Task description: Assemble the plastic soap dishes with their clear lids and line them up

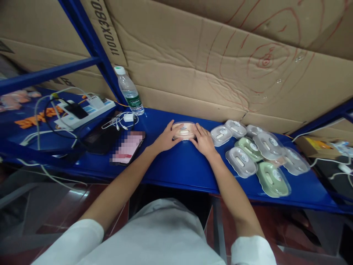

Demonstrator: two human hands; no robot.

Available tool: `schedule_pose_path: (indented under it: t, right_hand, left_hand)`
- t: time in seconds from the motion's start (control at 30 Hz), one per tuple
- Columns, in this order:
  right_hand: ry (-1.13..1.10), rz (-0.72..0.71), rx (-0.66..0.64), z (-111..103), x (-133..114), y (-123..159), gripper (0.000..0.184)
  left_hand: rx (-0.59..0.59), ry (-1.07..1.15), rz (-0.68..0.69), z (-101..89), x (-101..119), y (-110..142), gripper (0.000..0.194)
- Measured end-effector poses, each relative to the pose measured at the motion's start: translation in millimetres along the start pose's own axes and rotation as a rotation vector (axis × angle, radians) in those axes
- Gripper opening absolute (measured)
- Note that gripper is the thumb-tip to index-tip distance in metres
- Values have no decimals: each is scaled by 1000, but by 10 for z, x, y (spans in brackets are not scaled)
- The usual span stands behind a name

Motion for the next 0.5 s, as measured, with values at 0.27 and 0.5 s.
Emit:
schedule_pose_path:
  t: [0.27, 0.5]
  right_hand:
    - [250, 443, 155, -466, 620, 455, 74]
    - [-87, 134, 20, -285, 294, 178, 74]
  left_hand:
    - [185, -72, -286, -271, -249, -61, 67]
    - [379, -76, -363, -517, -264, 19, 71]
Point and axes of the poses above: each hand's wrist, its own y-axis away from the middle knuckle, its own z-axis out of the palm, x = y × z, the point moved 9 cm from there along -y, towards the middle knuckle, and after that the axes turned 15 degrees about -z, right-handed, at the moved point
